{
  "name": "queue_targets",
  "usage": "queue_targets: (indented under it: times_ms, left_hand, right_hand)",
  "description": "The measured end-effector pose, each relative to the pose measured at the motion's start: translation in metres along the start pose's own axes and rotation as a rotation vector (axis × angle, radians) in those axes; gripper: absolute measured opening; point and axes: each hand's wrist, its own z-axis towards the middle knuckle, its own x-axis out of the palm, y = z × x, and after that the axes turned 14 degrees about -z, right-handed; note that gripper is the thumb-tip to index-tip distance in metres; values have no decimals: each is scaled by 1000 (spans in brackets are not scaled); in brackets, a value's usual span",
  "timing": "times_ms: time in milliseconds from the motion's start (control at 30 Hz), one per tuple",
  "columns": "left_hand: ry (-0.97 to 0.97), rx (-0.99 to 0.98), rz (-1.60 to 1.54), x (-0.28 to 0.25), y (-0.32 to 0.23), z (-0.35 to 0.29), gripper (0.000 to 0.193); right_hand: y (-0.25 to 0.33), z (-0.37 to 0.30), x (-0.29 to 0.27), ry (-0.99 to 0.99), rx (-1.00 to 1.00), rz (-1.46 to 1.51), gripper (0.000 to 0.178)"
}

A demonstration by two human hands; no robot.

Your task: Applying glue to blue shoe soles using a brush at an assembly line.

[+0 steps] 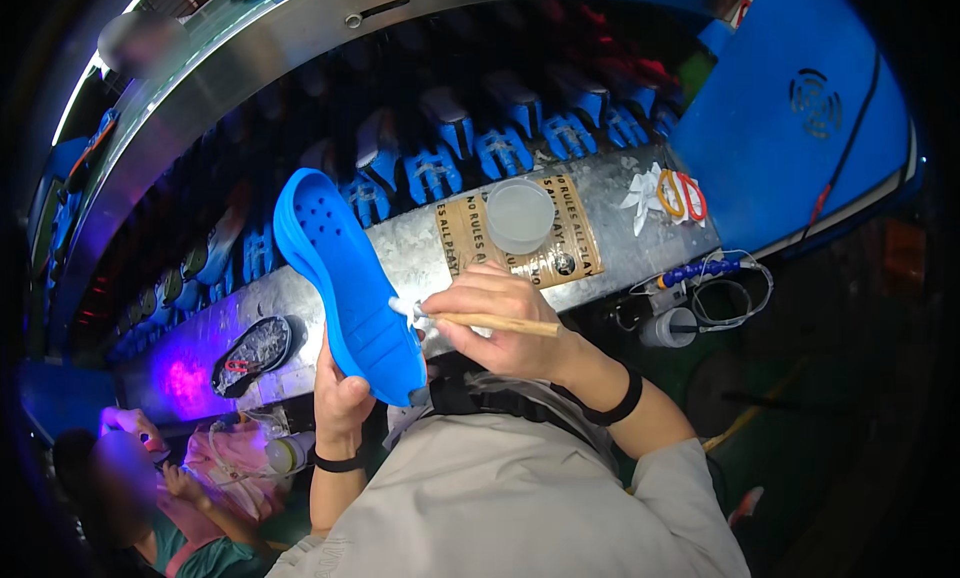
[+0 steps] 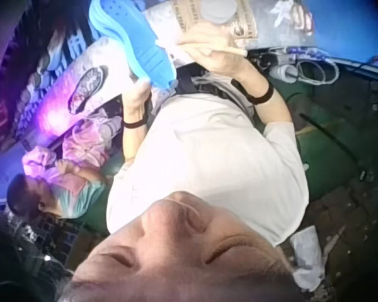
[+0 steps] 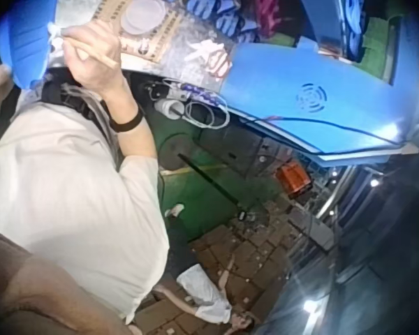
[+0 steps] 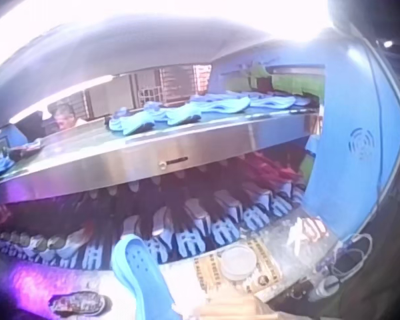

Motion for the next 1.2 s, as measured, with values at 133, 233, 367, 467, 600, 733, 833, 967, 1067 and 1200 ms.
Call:
queue_targets:
  times_ms: [133,233,367,467,600,733,833,967,1067,1200]
  left_hand:
    - [-23,18,23,-3,-3,-3,114]
    - [-16,28,37,-6,-4,-4,115]
    - [-15,29,39,-13,-4,-6,116]
    - [-11,23,58,-16,-6,-7,116]
    - [-15,93,116,-12,-7,-4,115]
    - [-24,91,137,-9,-9,-3,107]
    - [-25,47,82,-13,-10,-4,107]
    - [-64,37,-43,-17,-9,-4,108]
    - [18,-108,-194,-14,-26,-3,107]
    - [179,-281,-246,5,-73,0,110]
  right_hand:
    - [8,-6,-5,85,-1,26,12]
    - [13,-7,-9,131,-38,31,12]
    - [16,-9,-12,160,-22,72,11]
    - [16,-9,-10,96,50,181,12]
    - [18,-6,-7,31,35,108,13]
    - [21,-8,-11,105,6,111,16]
    - [19,-14,-16,74,127,286,18]
    - [4,-28,-24,-277,346,225,22]
    - [-29,-35,-27,-551,425,150,27]
    - [-89,-60,-30,-710,484,-58,30]
